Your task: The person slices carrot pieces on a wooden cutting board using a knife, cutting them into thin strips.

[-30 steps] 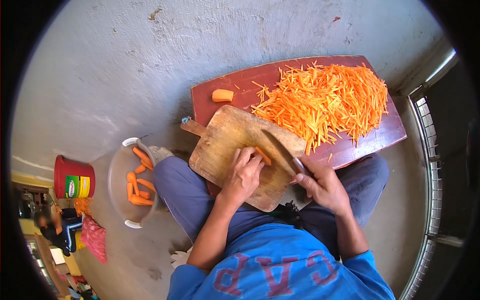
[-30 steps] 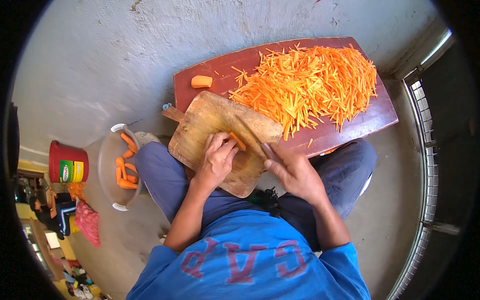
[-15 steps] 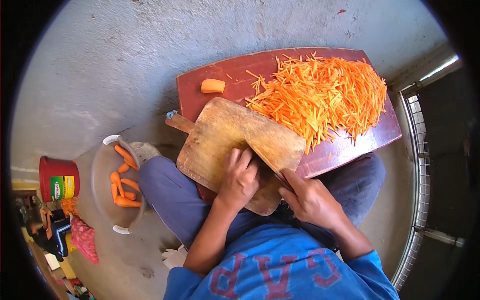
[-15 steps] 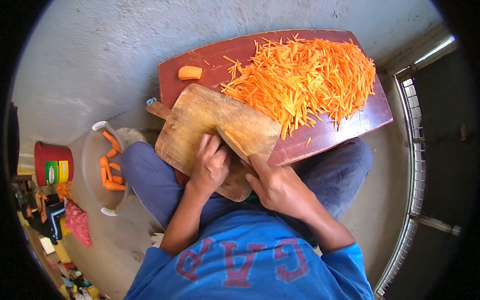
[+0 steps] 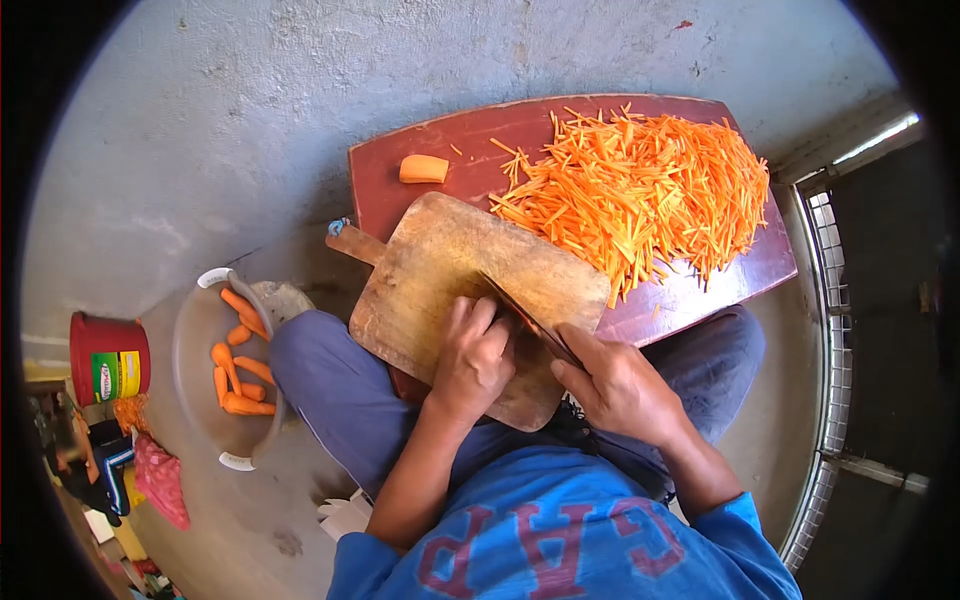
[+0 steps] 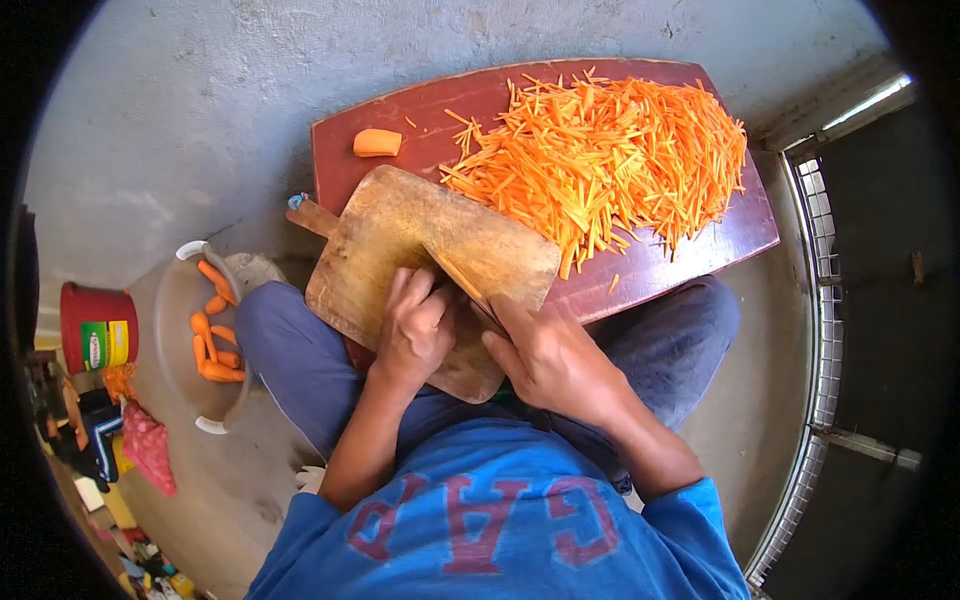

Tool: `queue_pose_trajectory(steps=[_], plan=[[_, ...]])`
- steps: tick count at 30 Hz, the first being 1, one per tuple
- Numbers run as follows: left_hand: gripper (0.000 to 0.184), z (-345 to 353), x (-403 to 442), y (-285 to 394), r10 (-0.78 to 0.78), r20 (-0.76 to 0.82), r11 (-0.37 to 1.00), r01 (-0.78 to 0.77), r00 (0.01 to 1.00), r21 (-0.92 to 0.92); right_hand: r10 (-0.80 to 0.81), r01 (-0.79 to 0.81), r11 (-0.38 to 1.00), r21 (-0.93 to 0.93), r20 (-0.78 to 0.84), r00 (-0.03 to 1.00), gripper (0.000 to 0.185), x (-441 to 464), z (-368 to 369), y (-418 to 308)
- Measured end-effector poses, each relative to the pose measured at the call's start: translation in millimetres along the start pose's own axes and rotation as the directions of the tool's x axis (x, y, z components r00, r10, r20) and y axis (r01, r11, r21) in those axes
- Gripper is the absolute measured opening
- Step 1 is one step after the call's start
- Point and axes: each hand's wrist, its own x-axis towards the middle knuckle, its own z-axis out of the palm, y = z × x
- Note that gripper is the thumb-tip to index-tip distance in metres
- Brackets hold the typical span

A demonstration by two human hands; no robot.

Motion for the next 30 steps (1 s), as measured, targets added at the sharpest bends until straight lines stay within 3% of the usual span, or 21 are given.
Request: queue_pose_trajectory(steps=[10, 13, 19, 22, 28, 30], plan=[[0.02, -1.1, -1.8, -5.2, -0.018, -0.023, 1.0, 0.017, 1.0, -0.021, 0.072, -0.073, 0.997, 0.023, 0.046, 0.996, 0.032, -4.3, 1.3, -3.8], [0.02, -1.6, 2.0, -3.0, -0.003, -0.125, 0.993, -0.012, 0.992, -0.114, 0.077, -0.078, 0.996, 0.039, 0.028, 0.997, 0.031, -19.3, 1.9, -4.0], [0.014, -3.3, -1.5, -6.7, -0.035, -0.038, 0.996, 0.032, 0.999, -0.079, 0.043, -0.043, 0.999, 0.024, 0.01, 0.999, 0.03, -1.1, 9.4, 0.9], [0.009, -3.6, 2.7, -3.1, 0.013, -0.125, 0.992, -0.029, 0.992, -0.125, 0.046, -0.046, 0.998, 0.044, 0.008, 0.999, 0.031, -8.4, 9.1, -4.9], [0.013, -3.5, -3.7, -5.3, -0.019, -0.045, 0.998, 0.016, 0.999, -0.055, 0.067, -0.067, 0.998, -0.001, 0.013, 0.998, 0.03, 1.6, 14.0, -5.6], [0.011, -1.5, -2.7, -3.0, -0.017, -0.089, 0.997, 0.01, 0.996, -0.072, 0.025, -0.025, 1.0, 0.013, -0.007, 1.0, 0.03, -1.4, 14.2, -5.6]])
